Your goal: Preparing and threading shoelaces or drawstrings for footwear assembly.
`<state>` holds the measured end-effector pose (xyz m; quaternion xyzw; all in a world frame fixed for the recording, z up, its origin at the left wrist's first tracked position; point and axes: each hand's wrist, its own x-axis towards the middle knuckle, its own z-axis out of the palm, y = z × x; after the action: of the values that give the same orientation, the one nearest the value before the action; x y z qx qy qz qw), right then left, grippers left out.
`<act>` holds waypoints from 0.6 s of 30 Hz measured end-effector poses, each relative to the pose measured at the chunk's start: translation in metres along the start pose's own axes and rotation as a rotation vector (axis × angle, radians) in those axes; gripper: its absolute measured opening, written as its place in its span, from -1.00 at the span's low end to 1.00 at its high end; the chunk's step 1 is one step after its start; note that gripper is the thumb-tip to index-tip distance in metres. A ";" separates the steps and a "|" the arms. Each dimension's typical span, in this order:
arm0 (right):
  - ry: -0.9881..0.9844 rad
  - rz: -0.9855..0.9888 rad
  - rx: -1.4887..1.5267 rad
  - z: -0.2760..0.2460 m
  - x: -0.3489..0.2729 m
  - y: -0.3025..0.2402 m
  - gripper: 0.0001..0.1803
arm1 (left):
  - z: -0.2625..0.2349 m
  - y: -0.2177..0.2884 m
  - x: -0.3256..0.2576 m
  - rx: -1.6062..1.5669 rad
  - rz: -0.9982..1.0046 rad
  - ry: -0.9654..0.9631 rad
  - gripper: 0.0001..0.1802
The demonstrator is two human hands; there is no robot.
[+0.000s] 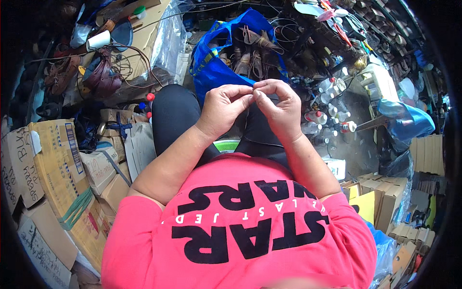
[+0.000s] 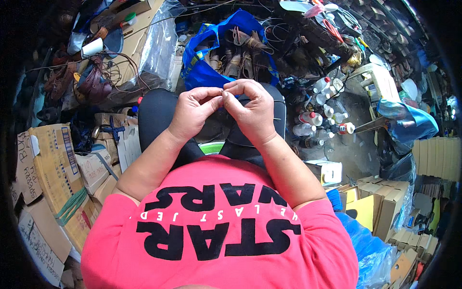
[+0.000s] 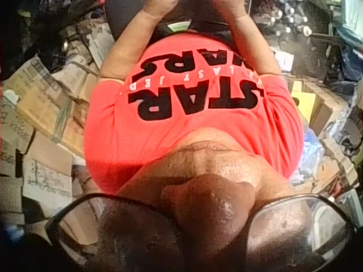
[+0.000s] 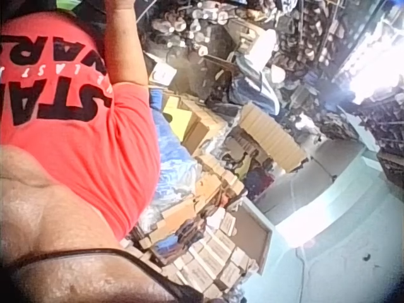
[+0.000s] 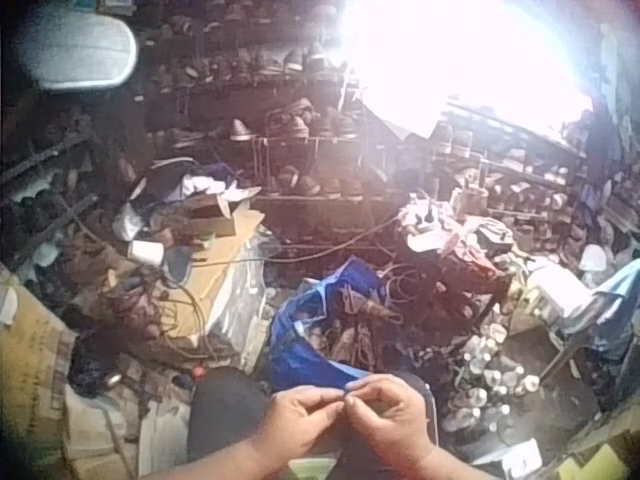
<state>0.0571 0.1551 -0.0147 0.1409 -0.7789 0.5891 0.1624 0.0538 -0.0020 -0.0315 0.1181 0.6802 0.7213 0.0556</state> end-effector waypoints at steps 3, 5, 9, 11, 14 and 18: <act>-0.001 -0.034 -0.048 0.000 0.001 -0.003 -0.92 | 0.002 -0.003 0.000 -0.022 0.016 0.036 -0.84; -0.015 -0.031 -0.080 -0.001 0.001 -0.005 -0.92 | 0.003 -0.003 0.000 -0.033 0.022 0.067 -0.86; -0.004 -0.031 -0.076 -0.001 0.001 -0.007 -0.92 | 0.003 -0.004 0.000 -0.006 0.025 0.066 -0.86; -0.003 -0.047 -0.097 -0.001 0.001 -0.008 -0.93 | 0.003 -0.004 -0.001 -0.014 0.021 0.067 -0.86; -0.010 -0.068 -0.137 -0.002 0.001 -0.011 -0.93 | 0.004 -0.002 -0.001 -0.016 0.014 0.075 -0.86; -0.036 -0.073 -0.144 -0.003 0.000 -0.011 -0.94 | 0.003 -0.001 -0.002 -0.020 0.013 0.076 -0.86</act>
<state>0.0622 0.1552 -0.0042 0.1677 -0.8166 0.5225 0.1792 0.0565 0.0011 -0.0328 0.0943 0.6737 0.7325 0.0262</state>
